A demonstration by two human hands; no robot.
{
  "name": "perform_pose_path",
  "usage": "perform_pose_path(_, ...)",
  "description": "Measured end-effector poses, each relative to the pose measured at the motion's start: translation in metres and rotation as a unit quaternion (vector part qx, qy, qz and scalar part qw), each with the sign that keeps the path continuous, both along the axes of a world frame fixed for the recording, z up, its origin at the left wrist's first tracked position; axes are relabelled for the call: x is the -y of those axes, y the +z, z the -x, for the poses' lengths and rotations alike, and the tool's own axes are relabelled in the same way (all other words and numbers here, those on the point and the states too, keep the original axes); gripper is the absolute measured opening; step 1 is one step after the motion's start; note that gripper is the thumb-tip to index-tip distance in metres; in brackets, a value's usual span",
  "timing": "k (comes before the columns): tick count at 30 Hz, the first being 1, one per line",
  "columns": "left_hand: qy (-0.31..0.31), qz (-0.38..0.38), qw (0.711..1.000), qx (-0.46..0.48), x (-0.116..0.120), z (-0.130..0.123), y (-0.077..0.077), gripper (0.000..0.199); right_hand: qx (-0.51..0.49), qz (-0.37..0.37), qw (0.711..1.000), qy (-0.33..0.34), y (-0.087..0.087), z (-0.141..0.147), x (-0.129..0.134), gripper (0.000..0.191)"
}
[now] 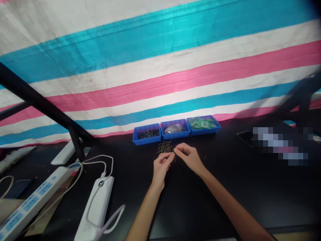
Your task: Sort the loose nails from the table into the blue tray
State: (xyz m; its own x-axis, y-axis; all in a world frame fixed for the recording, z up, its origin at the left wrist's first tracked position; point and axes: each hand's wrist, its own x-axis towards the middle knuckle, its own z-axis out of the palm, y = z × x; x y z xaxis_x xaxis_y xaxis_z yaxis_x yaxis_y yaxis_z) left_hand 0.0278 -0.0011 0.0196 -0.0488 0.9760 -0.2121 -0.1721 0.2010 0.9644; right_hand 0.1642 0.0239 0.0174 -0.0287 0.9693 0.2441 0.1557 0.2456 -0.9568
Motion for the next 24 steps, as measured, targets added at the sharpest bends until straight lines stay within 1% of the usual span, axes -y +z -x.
perform_pose_path(5,-0.026,-0.016,1.000,0.000,0.001,-0.001,0.002,0.030,-0.063,0.058,0.996,0.033,-0.003,0.000,-0.002,0.023)
perform_pose_path(9,-0.061,-0.019,0.998,-0.001,0.002,-0.002,0.003,0.027,-0.078,0.117,0.988,0.059,0.001,-0.001,0.000,0.022)
perform_pose_path(12,-0.089,-0.028,0.996,-0.003,0.003,-0.003,0.004,0.027,-0.089,0.151,0.980,0.093,0.005,-0.002,0.002,0.022)
perform_pose_path(15,-0.104,-0.025,0.994,-0.006,0.003,-0.002,0.005,0.027,-0.104,0.177,0.971,0.120,0.008,-0.004,0.004,0.023)
perform_pose_path(19,-0.101,-0.028,0.994,-0.008,0.002,-0.001,0.004,0.027,-0.119,0.187,0.968,0.116,0.006,-0.004,0.003,0.025)
perform_pose_path(24,-0.058,-0.033,0.998,-0.013,0.001,-0.001,0.001,0.027,-0.122,0.190,0.970,0.088,0.001,-0.004,0.001,0.024)
